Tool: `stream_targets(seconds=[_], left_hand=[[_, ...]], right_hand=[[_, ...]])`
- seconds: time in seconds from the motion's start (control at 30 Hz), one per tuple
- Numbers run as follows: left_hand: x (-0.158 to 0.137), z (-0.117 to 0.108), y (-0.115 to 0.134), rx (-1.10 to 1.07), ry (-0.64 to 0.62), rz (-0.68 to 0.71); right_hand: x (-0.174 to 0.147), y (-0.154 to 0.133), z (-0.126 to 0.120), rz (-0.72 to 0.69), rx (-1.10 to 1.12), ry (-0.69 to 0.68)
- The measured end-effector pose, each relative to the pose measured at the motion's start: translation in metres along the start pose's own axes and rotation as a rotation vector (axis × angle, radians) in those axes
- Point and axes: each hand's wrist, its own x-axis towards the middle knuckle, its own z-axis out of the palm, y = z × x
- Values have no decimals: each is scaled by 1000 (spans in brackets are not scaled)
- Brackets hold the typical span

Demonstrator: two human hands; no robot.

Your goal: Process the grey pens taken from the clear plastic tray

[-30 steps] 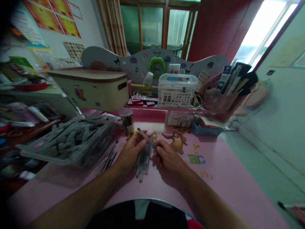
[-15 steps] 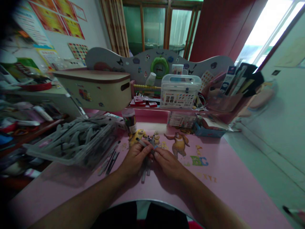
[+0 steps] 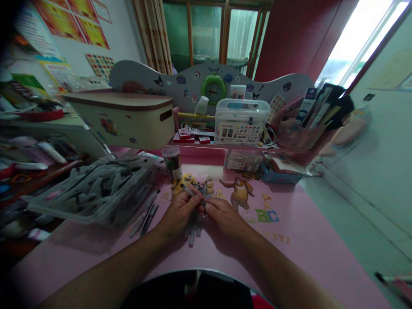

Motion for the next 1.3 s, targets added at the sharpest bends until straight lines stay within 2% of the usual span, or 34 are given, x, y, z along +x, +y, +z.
stream_targets(seconds=[0.27, 0.47, 0.63, 0.73, 0.87, 0.93, 1.03, 1.2, 1.3], left_hand=[[2, -2, -1, 16, -25, 30], [1, -4, -4, -37, -29, 7], [2, -5, -4, -14, -38, 16], [4, -7, -3, -42, 6, 25], [11, -13, 3, -78, 91, 67], [14, -15, 4, -84, 30, 63], [14, -16, 4, -107, -139, 3], [10, -19, 3, -163, -456, -208], [9, -23, 3, -185, -553, -315]], right_hand=[[1, 4, -2, -29, -47, 21], [-5, -1, 10, 3, 55, 73], [-7, -1, 13, 23, 106, 58], [-4, 5, 7, 83, 176, 63], [0, 10, -5, 84, 44, 157], [3, 12, -7, 73, 129, 221], [6, 13, -8, 62, 326, 304], [9, 13, -11, 65, 456, 244], [8, 18, -12, 58, 385, 235]])
